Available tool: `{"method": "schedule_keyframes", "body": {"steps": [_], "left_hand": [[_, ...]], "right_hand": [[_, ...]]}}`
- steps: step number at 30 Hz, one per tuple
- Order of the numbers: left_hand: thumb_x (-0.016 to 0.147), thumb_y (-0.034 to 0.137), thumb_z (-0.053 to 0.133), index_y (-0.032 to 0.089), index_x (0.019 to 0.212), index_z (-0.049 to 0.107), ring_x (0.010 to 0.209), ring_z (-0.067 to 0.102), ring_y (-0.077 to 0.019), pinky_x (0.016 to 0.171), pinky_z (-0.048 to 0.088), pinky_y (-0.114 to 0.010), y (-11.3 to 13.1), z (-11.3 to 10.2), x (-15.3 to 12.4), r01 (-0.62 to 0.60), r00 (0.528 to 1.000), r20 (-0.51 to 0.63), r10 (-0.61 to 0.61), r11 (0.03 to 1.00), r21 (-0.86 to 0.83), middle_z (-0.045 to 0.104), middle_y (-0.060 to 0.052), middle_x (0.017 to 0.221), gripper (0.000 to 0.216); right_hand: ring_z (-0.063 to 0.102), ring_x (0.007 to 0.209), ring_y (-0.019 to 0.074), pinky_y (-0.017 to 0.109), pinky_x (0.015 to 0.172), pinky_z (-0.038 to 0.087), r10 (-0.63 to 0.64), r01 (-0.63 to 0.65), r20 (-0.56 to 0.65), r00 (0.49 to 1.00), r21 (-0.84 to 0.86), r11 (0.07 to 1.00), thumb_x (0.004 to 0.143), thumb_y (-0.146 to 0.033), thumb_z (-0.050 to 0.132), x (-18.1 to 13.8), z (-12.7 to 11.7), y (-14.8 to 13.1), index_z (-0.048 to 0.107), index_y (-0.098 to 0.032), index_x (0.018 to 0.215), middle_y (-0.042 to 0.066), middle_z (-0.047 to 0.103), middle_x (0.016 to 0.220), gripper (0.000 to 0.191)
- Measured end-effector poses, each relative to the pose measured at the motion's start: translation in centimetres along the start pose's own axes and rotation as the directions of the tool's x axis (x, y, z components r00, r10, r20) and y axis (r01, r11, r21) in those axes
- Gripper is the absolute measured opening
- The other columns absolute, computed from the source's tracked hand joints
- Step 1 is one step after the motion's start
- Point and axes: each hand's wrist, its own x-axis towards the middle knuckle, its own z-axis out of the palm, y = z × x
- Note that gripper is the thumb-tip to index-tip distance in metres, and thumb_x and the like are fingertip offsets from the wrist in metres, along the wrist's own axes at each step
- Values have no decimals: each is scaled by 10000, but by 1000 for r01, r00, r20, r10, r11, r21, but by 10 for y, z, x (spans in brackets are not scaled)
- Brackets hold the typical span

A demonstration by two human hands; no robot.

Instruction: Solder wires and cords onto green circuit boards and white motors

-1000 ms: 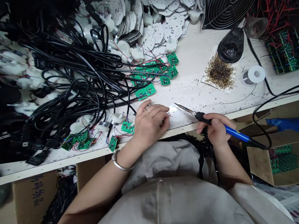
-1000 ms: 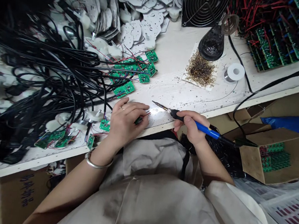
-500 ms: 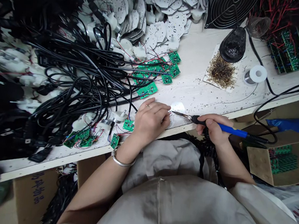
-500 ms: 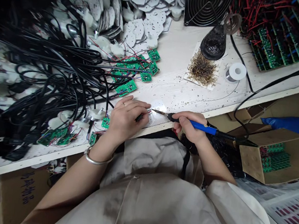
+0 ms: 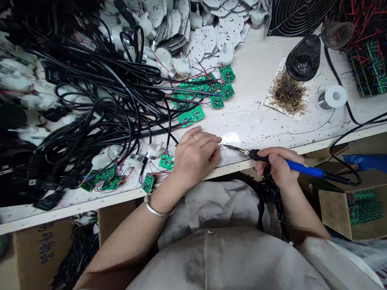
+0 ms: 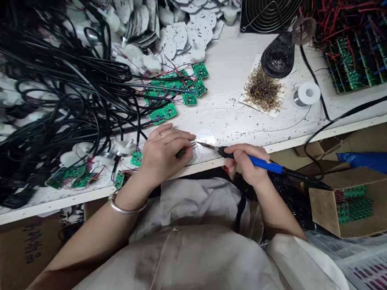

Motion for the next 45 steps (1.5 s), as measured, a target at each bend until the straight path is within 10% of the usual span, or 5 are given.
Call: {"method": "schedule_keyframes", "body": {"steps": [24,45], "left_hand": [[840,184,549,200,745,655,865,699,-165,1013,449,-415,0,1,0,30,1000,10,-30,999,-12,762,2,947,143],[831,177,553,206,742,648,870,700,-166,1008,450,-410,1,2,-1,24,1000,-6,-25,1000,-12,762,9,951,133]], "right_hand": [[573,382,113,237,372,490,49,-50,-30,998,-39,998,873,-375,598,0,0,3,749,-247,878,-35,660,535,198],[589,403,105,218,404,486,-180,177,-25,983,-87,980,885,-275,576,-1,-1,6,744,-230,906,-33,661,547,175]]}}
